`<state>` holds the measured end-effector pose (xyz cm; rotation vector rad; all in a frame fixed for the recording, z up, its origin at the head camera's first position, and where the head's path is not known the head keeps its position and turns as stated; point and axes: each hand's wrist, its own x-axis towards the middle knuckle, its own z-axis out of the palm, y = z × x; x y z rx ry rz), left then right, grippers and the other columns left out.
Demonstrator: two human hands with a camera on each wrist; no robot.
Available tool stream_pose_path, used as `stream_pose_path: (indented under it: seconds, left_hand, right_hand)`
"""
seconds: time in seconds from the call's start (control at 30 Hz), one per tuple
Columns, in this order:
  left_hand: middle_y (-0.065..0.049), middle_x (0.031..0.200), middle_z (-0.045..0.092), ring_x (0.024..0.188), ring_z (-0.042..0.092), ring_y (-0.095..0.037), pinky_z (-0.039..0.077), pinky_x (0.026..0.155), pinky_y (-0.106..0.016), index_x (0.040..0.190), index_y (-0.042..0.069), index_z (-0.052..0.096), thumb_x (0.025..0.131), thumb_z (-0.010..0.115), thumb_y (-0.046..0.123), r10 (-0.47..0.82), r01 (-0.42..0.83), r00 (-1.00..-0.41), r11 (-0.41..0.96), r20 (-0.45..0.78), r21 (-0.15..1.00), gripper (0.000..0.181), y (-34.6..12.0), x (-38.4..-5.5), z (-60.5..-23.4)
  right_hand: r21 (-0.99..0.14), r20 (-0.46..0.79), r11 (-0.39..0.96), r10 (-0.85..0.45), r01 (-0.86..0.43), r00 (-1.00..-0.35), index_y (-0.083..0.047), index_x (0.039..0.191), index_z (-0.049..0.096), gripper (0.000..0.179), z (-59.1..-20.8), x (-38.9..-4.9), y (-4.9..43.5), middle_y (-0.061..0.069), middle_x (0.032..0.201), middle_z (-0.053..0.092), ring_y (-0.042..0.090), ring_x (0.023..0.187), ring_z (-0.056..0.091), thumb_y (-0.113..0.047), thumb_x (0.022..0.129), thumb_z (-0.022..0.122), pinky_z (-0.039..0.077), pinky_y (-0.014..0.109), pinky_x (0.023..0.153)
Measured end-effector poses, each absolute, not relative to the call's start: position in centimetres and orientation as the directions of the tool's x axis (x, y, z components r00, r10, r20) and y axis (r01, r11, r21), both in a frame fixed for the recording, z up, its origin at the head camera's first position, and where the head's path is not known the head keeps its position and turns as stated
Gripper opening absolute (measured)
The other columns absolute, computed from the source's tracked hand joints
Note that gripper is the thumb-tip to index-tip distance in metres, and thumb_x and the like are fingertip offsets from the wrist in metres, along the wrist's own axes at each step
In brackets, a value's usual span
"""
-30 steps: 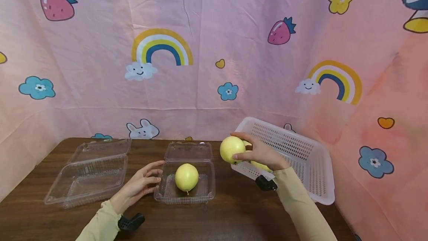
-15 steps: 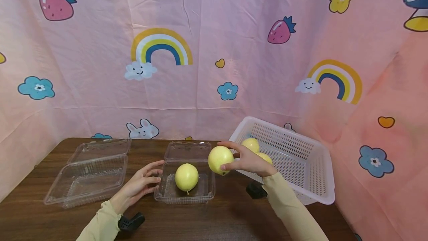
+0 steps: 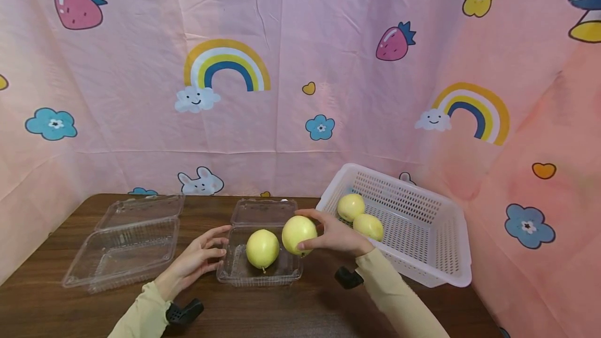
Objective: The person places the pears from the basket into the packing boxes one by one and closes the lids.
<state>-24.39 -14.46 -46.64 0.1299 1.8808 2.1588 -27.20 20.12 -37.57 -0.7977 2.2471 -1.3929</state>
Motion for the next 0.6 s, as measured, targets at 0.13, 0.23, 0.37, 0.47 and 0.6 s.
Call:
stream_pose_path:
  seconds: [0.13, 0.23, 0.37, 0.47, 0.6]
  left_hand:
    - [-0.022, 0.128, 0.037, 0.091, 0.048, -0.022, 0.048, 0.078, -0.036, 0.149, 0.005, 0.03, 0.096, 0.054, 0.001, 0.267, -0.156, -0.956, -0.124, -0.119, 0.98, 0.059, -14.4, -24.4, -46.6]
    - [-0.023, 0.128, 0.037, 0.092, 0.047, -0.022, 0.048, 0.078, -0.037, 0.149, 0.005, 0.03, 0.095, 0.053, 0.0, 0.268, -0.161, -0.956, -0.125, -0.123, 0.979, 0.059, -14.4, -24.4, -46.5]
    - [-0.023, 0.128, 0.037, 0.091, 0.048, -0.022, 0.048, 0.078, -0.037, 0.149, 0.005, 0.031, 0.095, 0.053, -0.001, 0.264, -0.163, -0.956, -0.125, -0.126, 0.979, 0.059, -14.4, -24.4, -46.5]
    - [-0.022, 0.126, 0.038, 0.09, 0.048, -0.022, 0.048, 0.077, -0.036, 0.149, 0.005, 0.031, 0.095, 0.054, 0.0, 0.262, -0.165, -0.957, -0.129, -0.127, 0.978, 0.059, -14.4, -24.4, -46.5]
    - [-0.021, 0.125, 0.039, 0.088, 0.048, -0.021, 0.048, 0.077, -0.035, 0.149, 0.005, 0.031, 0.095, 0.055, 0.0, 0.264, -0.166, -0.956, -0.133, -0.126, 0.977, 0.059, -14.4, -24.4, -46.5]
  right_hand:
    - [-0.889, -0.024, 0.368, -0.631, -0.272, -0.775, -0.017, 0.145, 0.042, 0.072, -38.1, -27.2, 19.6, 0.01, 0.133, 0.048, 0.03, 0.108, 0.055, -0.019, 0.083, 0.078, 0.049, 0.04, 0.082]
    - [-0.894, -0.024, 0.361, -0.631, -0.266, -0.775, -0.016, 0.144, 0.041, 0.071, -38.5, -27.2, 19.1, 0.011, 0.128, 0.05, 0.028, 0.104, 0.057, -0.017, 0.083, 0.078, 0.05, 0.04, 0.08]
    - [-0.899, -0.013, 0.344, -0.638, -0.27, -0.77, -0.012, 0.143, 0.041, 0.07, -39.0, -27.4, 18.4, 0.012, 0.126, 0.051, 0.026, 0.104, 0.057, -0.014, 0.083, 0.078, 0.051, 0.038, 0.081]
    - [-0.892, 0.001, 0.349, -0.633, -0.286, -0.774, -0.009, 0.143, 0.041, 0.07, -39.3, -27.5, 18.0, 0.012, 0.126, 0.051, 0.025, 0.106, 0.055, -0.013, 0.083, 0.078, 0.051, 0.037, 0.081]
    - [-0.874, 0.018, 0.373, -0.616, -0.312, -0.788, -0.009, 0.142, 0.043, 0.071, -39.4, -27.4, 17.6, 0.012, 0.127, 0.051, 0.025, 0.107, 0.054, -0.016, 0.082, 0.079, 0.05, 0.038, 0.082]
